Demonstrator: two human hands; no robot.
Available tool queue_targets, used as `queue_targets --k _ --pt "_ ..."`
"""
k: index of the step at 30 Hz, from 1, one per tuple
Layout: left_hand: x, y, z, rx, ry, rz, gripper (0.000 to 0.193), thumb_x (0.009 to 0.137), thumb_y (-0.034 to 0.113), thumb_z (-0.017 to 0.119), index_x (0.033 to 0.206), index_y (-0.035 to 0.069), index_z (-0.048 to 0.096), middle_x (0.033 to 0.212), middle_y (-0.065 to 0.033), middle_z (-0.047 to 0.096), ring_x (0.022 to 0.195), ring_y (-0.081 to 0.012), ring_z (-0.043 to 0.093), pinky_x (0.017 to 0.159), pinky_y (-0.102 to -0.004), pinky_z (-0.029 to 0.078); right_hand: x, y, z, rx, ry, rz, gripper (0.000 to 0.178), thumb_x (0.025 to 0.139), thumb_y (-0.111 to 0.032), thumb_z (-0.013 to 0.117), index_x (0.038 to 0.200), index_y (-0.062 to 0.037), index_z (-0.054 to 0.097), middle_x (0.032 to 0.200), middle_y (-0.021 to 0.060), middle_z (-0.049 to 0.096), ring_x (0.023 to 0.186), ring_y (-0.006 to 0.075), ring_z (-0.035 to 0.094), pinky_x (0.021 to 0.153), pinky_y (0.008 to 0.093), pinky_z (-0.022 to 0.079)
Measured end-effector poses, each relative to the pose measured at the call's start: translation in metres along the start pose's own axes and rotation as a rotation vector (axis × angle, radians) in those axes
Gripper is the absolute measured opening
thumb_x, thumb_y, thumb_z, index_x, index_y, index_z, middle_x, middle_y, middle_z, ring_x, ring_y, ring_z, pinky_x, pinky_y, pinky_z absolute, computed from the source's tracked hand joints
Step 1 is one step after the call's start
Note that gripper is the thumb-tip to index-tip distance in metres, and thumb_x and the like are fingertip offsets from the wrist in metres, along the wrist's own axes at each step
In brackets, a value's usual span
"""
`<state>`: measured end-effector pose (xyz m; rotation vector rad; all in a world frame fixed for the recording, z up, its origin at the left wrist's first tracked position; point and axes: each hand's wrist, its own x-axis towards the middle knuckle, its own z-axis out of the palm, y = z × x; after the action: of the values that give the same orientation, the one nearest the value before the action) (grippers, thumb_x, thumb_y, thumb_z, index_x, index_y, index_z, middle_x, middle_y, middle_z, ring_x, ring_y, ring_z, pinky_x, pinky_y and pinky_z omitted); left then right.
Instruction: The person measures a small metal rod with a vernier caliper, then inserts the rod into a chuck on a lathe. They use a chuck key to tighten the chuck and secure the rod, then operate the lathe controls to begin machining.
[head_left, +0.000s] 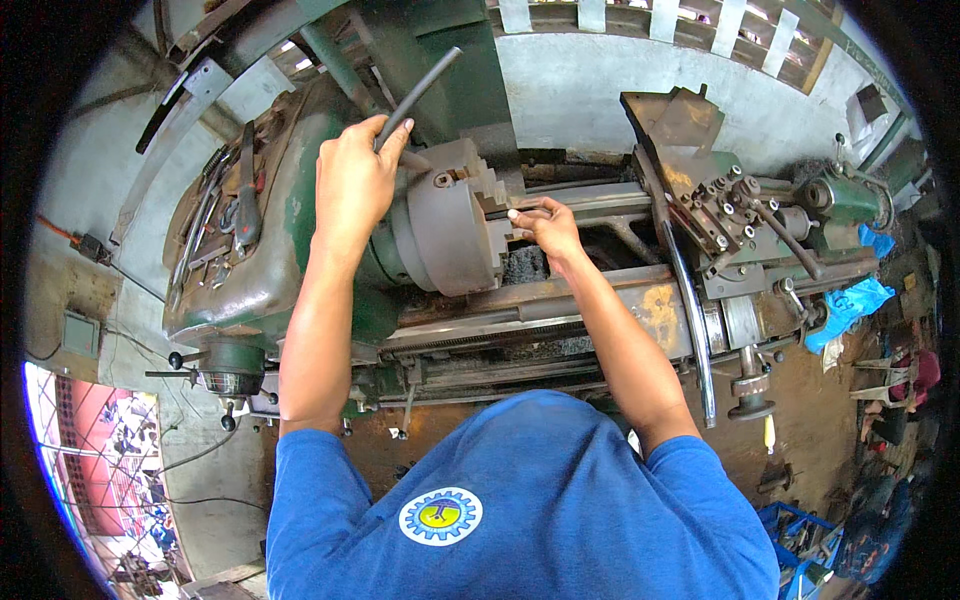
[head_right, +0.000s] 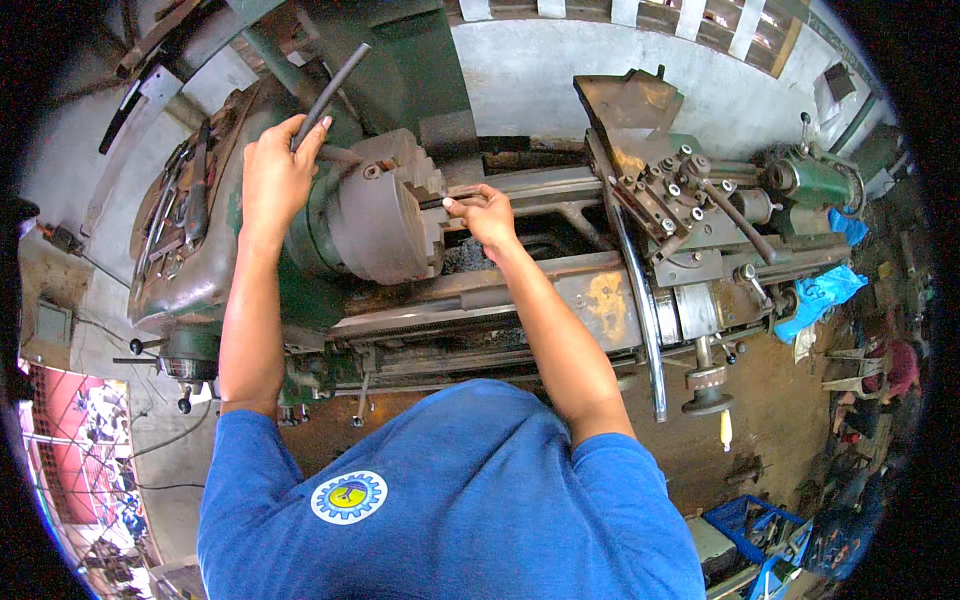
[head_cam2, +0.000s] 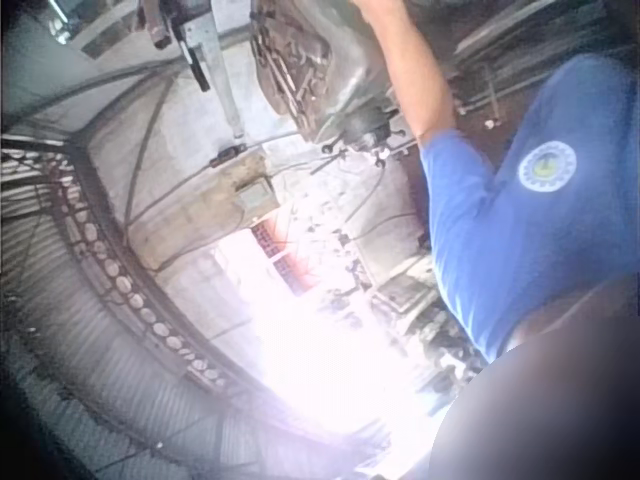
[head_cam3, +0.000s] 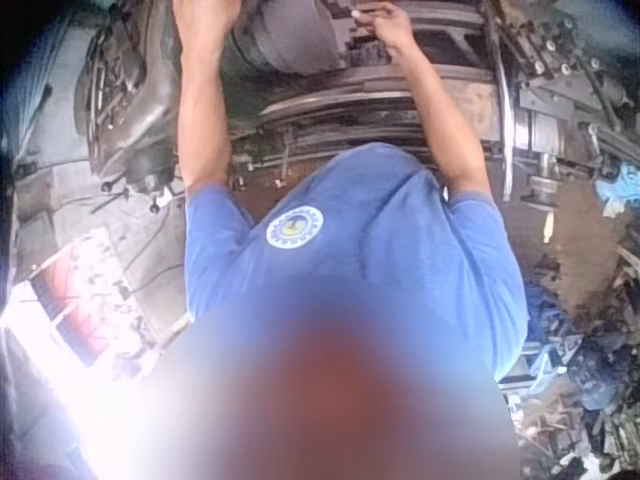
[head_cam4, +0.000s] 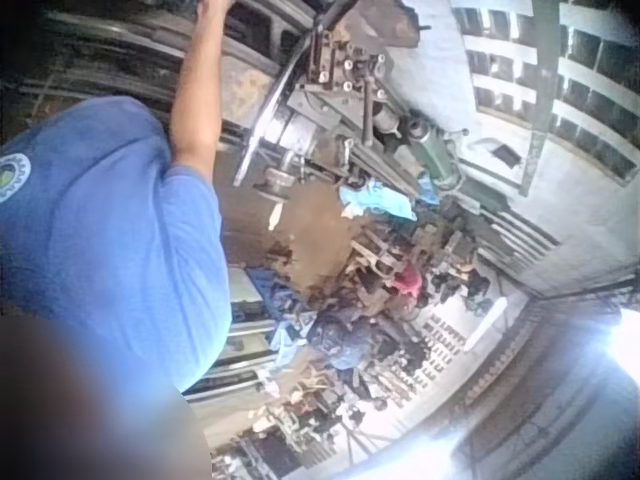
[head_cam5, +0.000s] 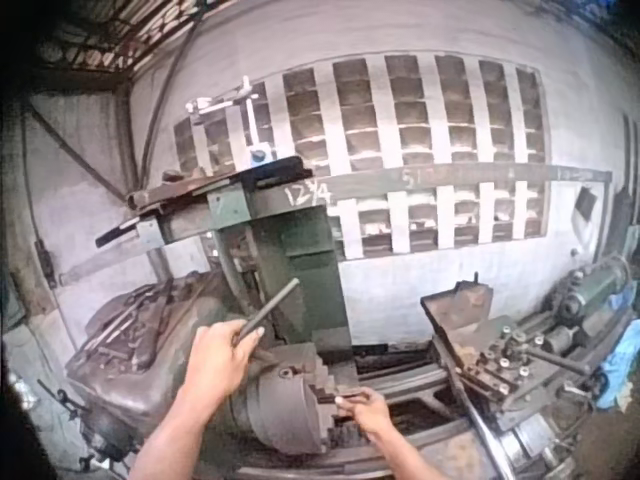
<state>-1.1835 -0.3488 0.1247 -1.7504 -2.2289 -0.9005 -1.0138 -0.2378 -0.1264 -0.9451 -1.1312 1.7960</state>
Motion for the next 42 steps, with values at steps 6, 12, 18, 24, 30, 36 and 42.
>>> queue_targets --k 6,12,18,24,30,36,42 --pt "-0.002 0.002 0.008 0.023 -0.031 0.061 0.036 0.094 0.036 0.065 0.098 0.001 0.073 0.071 -0.023 0.064 0.07 -0.0382 0.065 0.067 -0.0463 0.049 0.005 0.0 -0.002 -0.041 0.009 -0.018 0.033 0.083 -0.01 0.081 0.108 -0.0021 0.061 0.1 0.0111 0.073 0.091 0.0154 0.068 0.073 0.0289 0.052" --pt "0.008 0.01 0.001 0.056 -0.135 0.215 0.035 0.095 0.033 0.064 0.1 -0.001 0.071 0.063 -0.0198 0.062 0.057 -0.0283 0.065 0.06 -0.0412 0.049 0.002 -0.005 -0.002 -0.062 -0.002 -0.013 0.033 0.083 -0.006 0.08 0.109 0.0 0.06 0.094 0.0094 0.073 0.082 0.012 0.065 0.068 0.0264 0.049" --pt "0.049 -0.009 0.008 0.113 -0.286 0.633 0.033 0.091 0.031 0.069 0.106 0.001 0.071 0.086 -0.02 0.069 0.078 -0.032 0.067 0.071 -0.0416 0.05 0.005 -0.005 -0.002 -0.034 -0.028 -0.043 0.029 0.081 -0.004 0.081 0.105 -0.0009 0.063 0.088 0.0076 0.072 0.069 0.007 0.058 0.06 0.0215 0.043" --pt "0.031 -0.017 0.036 0.15 0.271 0.775 0.03 0.076 0.034 0.079 0.1 0.015 0.075 0.102 -0.0023 0.066 0.107 -0.023 0.057 0.095 -0.0406 0.036 0.0 -0.006 0.001 -0.029 -0.008 -0.065 0.027 0.081 -0.008 0.082 0.102 -0.0037 0.067 0.087 0.0078 0.072 0.072 0.0095 0.06 0.066 0.0264 0.046" --pt "0.012 -0.027 0.05 -0.274 0.265 0.725 0.026 0.078 0.038 0.077 0.093 0.017 0.077 0.109 -0.0055 0.065 0.127 -0.0298 0.049 0.11 -0.0485 0.024 0.001 -0.009 0.001 -0.093 0.024 -0.058 0.032 0.079 -0.007 0.083 0.105 -0.0005 0.066 0.087 0.0087 0.073 0.076 0.0109 0.062 0.067 0.0273 0.047" --pt "0.052 -0.043 0.047 -1.275 -0.47 0.568 0.047 0.079 0.04 0.078 0.108 0.003 0.069 0.124 -0.0214 0.059 0.139 -0.0322 0.041 0.114 -0.0396 0.032 -0.008 -0.012 0.007 0.024 0.047 -0.039 0.034 0.078 -0.006 0.083 0.108 0.0009 0.068 0.094 0.011 0.074 0.09 0.0147 0.067 0.085 0.0303 0.049" --pt "0.032 -0.011 -0.003 -0.477 -0.359 0.23 0.103 0.064 0.024 0.092 0.149 0.003 0.039 0.152 -0.0242 0.041 0.141 -0.0315 0.042 0.115 -0.045 0.036 -0.006 -0.011 0.004 -0.025 0.055 -0.05 0.028 0.079 -0.008 0.083 0.103 -0.0004 0.069 0.096 0.01 0.074 0.091 0.0149 0.067 0.088 0.0308 0.048"
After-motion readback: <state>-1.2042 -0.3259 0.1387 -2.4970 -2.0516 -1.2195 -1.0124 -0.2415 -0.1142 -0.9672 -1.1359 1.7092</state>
